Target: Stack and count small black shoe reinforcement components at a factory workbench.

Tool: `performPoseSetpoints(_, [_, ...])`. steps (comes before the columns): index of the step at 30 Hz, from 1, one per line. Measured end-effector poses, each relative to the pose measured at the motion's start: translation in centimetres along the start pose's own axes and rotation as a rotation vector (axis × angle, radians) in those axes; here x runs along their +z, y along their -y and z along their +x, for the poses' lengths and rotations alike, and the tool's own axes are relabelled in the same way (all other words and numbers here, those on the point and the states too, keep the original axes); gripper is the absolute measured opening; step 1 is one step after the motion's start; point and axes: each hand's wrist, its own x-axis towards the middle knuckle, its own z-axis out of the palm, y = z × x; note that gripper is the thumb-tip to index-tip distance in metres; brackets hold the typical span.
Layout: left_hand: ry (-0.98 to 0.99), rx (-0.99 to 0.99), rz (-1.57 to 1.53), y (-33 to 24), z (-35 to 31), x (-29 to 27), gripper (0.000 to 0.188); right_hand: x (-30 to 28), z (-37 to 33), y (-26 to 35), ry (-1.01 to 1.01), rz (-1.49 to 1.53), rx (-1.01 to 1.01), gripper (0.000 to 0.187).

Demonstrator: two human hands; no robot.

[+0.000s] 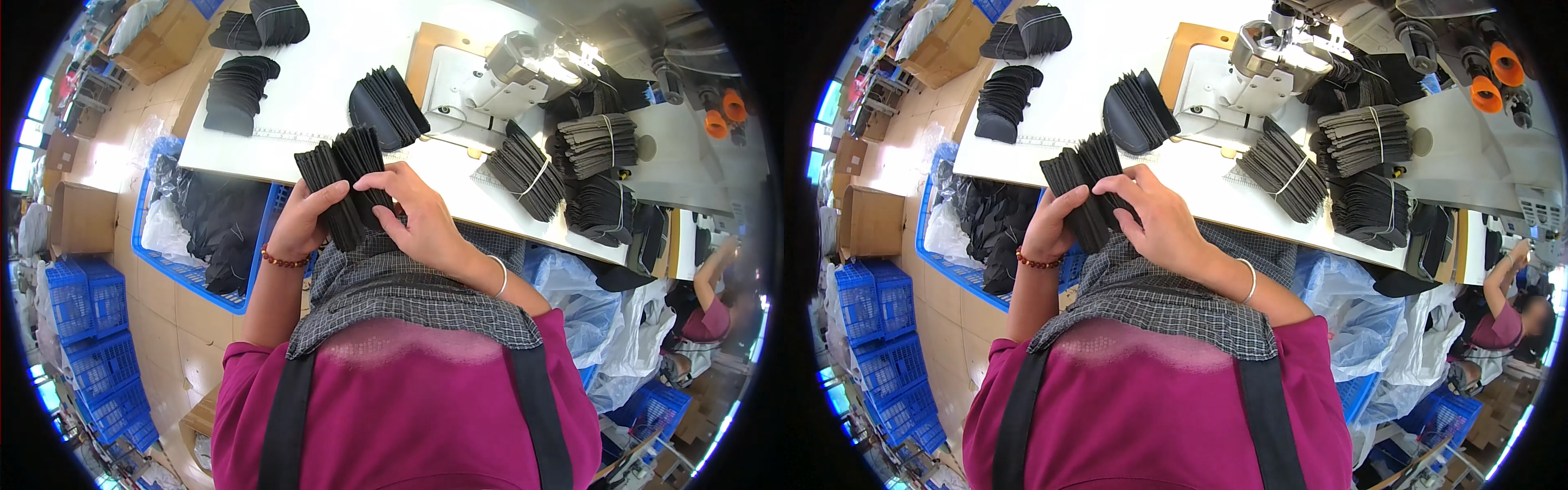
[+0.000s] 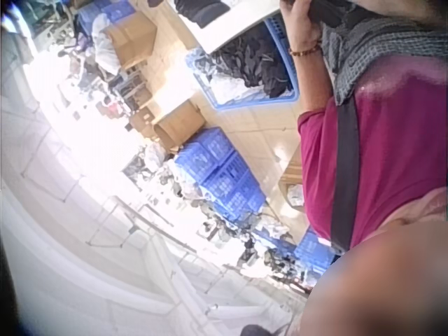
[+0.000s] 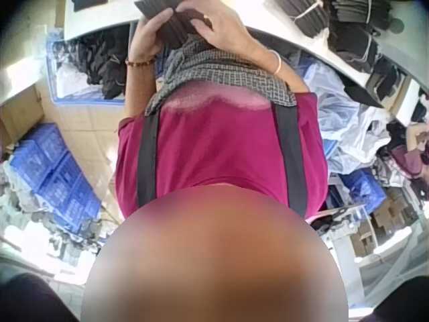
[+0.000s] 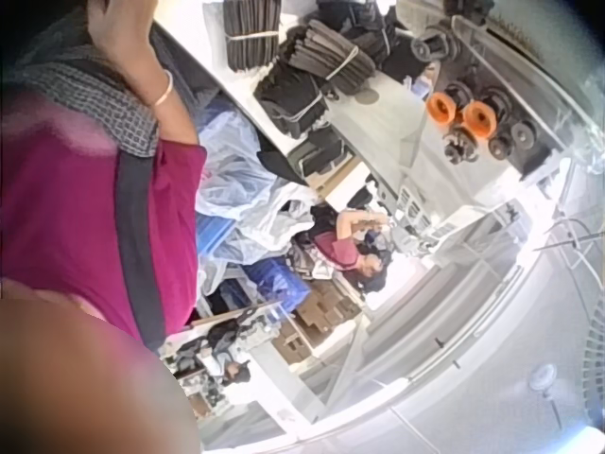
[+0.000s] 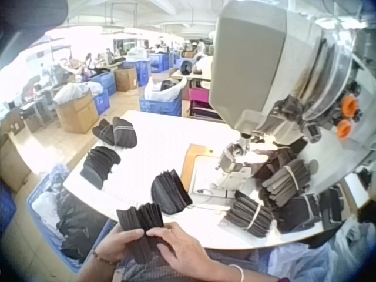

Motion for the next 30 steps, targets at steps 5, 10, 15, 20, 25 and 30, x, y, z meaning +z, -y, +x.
performPoseSetpoints(5, [0.018,0.019,0.040,0.2,0.3,0.0,0.033,0.7,-0.3,0.2,-0.047,-0.168,-0.123,0.028])
performPoseSetpoints(10, [0.001,0.051,0.090,0.4,0.3,-0.2,0.034,0.4,-0.2,0.6,-0.048,-0.176,-0.097,0.027])
performPoseSetpoints(15, [-0.004,0.019,0.015,0.2,0.1,-0.1,0.036,0.2,-0.1,0.0,-0.035,-0.085,-0.033,0.026])
performPoseSetpoints(20, [0.001,0.021,0.017,0.3,0.2,0.1,0.035,0.9,-0.4,-0.5,-0.041,-0.127,-0.098,0.023])
performPoseSetpoints(25, [-0.014,0.004,0.017,0.6,0.2,-0.2,0.031,0.6,-0.4,0.4,-0.069,-0.179,-0.114,0.023])
performPoseSetpoints(30, [-0.056,-0.036,-0.047,0.4,0.1,-0.6,0.030,0.2,-0.3,-0.2,-0.051,-0.120,-0.056,0.025])
